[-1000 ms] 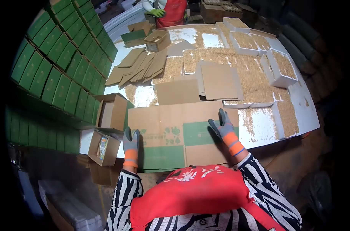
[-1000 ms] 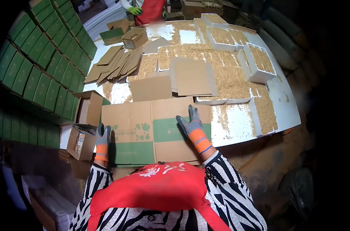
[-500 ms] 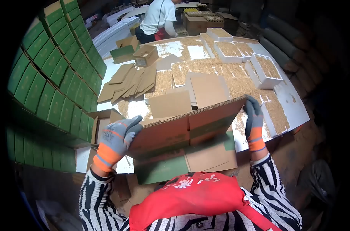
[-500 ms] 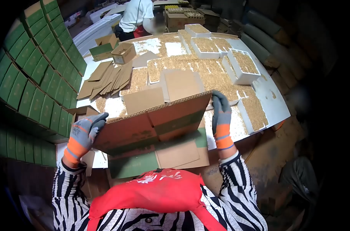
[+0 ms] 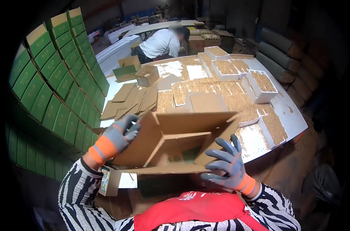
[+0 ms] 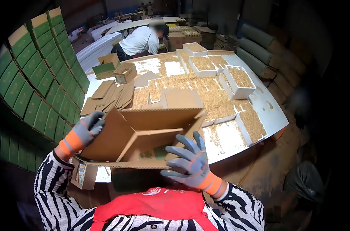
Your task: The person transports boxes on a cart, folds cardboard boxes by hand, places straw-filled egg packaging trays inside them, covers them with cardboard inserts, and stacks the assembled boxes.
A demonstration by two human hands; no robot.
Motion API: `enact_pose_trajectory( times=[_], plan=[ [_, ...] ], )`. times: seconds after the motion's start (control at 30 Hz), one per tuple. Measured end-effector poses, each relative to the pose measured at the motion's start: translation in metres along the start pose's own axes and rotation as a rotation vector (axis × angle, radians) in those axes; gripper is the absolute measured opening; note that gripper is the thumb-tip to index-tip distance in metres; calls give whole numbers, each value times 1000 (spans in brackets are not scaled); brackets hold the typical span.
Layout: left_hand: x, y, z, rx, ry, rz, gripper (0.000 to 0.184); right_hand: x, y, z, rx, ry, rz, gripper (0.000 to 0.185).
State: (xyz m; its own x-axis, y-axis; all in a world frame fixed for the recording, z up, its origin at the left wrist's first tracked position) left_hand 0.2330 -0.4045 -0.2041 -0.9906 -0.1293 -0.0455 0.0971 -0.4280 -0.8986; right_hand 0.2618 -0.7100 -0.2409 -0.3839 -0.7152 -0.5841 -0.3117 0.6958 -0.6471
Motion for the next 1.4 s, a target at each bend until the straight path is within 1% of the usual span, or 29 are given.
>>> enact_pose_trajectory(
  times=[0.03, 0.1, 0.13, 0.17, 0.23, 0.3, 0.37, 0.43, 0.47, 0.5, 0.57, 0.63, 0.7, 0.77, 0.8, 0.9, 0.93, 0.97, 1.0, 1.03, 1.07, 1.13, 1.2, 1.23, 1.27, 1.3, 1.33, 1.37, 1.4],
  plan=[
    [-2, -4, -18, 162, -63, 107, 26, 1, -10, 3, -67, 35, -14, 30],
    [10, -21, -36, 328, -259, 120, 30, 8, -29, 12, -292, 64, 70, 29],
    [13, -25, -35, 503, -210, 204, 31, 8, -43, 7, -285, 63, 84, 29],
    [26, -29, -28, 382, -301, 247, 27, 10, -53, 6, -336, 99, 88, 28],
    [30, 1, -35, 14, -65, 347, 27, 15, -51, 12, -506, 117, -84, 28],
    [28, 48, -10, 14, -18, 271, 31, -5, -29, -6, -375, 97, -316, 19],
    [15, 75, 29, -187, 158, 62, 39, -23, -6, -11, -552, 60, -345, 20],
    [3, 133, 27, -312, 431, -187, 52, -22, 42, 11, -785, 261, -586, 41],
    [-6, 154, 3, -22, 270, -511, 63, -15, 60, 49, -906, 487, -463, 42],
    [-12, 177, -27, 581, -216, -740, 66, -4, 73, 78, -1016, 702, -324, 43],
    [-18, 148, -30, 1124, -222, -666, 69, -4, 58, 71, -614, 513, -93, 42],
    [0, 138, -31, 825, -233, -566, 63, 3, 61, 47, -160, 103, -57, 44],
    [23, 123, 0, 34, 27, -162, 55, -37, 37, 10, 198, -152, -113, 53],
    [36, 123, 21, -215, 65, 158, 52, -77, 9, 14, 279, -106, -13, 65],
    [37, 114, 28, -227, 82, 243, 59, -90, -1, 27, 254, -76, 126, 74],
    [69, 74, 29, -424, 140, 816, 73, -70, 21, 45, 253, 25, -126, 69],
    [67, 78, 13, -442, 74, 836, 95, -51, 18, 36, 146, 59, -199, 61],
    [64, 76, 6, -552, -129, 812, 94, -33, 31, 27, -117, 85, -498, 51],
    [53, 92, -20, -349, -304, 624, 88, -11, 42, 18, -85, -81, -642, 47],
    [46, 112, -44, -151, -463, 425, 81, -9, 31, 44, -325, 180, -425, 46],
    [42, 115, -47, -244, -480, 329, 72, 0, 24, 82, -556, 438, -199, 46],
    [38, 121, -49, -413, -520, 136, 56, 36, 29, 175, -778, 749, 134, 48],
    [54, 92, 0, -393, -341, 356, 53, 60, 48, 217, -1018, 1130, 199, 52],
    [60, 70, 23, -393, -229, 470, 52, 68, 62, 211, -1264, 1449, 165, 54],
    [70, 54, 42, -408, -39, 634, 59, 35, 46, 188, -1281, 1286, 82, 53],
    [76, 38, 58, -462, -24, 609, 71, 2, 30, 164, -1297, 1119, 17, 53],
    [80, 38, 44, -220, 66, 939, 70, -2, 33, 174, -1536, 1013, -17, 51],
    [76, 46, 17, 227, 42, 989, 70, -21, 17, 161, -1443, 783, -78, 49],
    [73, 57, -10, 688, 56, 1089, 72, -37, -6, 141, -1191, 709, -57, 43]
  ],
)
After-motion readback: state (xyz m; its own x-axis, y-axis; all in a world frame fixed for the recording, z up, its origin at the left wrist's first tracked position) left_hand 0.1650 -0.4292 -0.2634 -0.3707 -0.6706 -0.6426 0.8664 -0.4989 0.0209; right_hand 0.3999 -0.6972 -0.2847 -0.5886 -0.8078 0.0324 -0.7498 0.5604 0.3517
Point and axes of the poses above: each hand's wrist, its own x-axis away from the middle knuckle, its own y-axis out of the palm, z = x × y, the point moved 7 cm from there along -x, towards the middle knuckle, and after that the axes turned 14 degrees about -x, right-handed, at the moved point
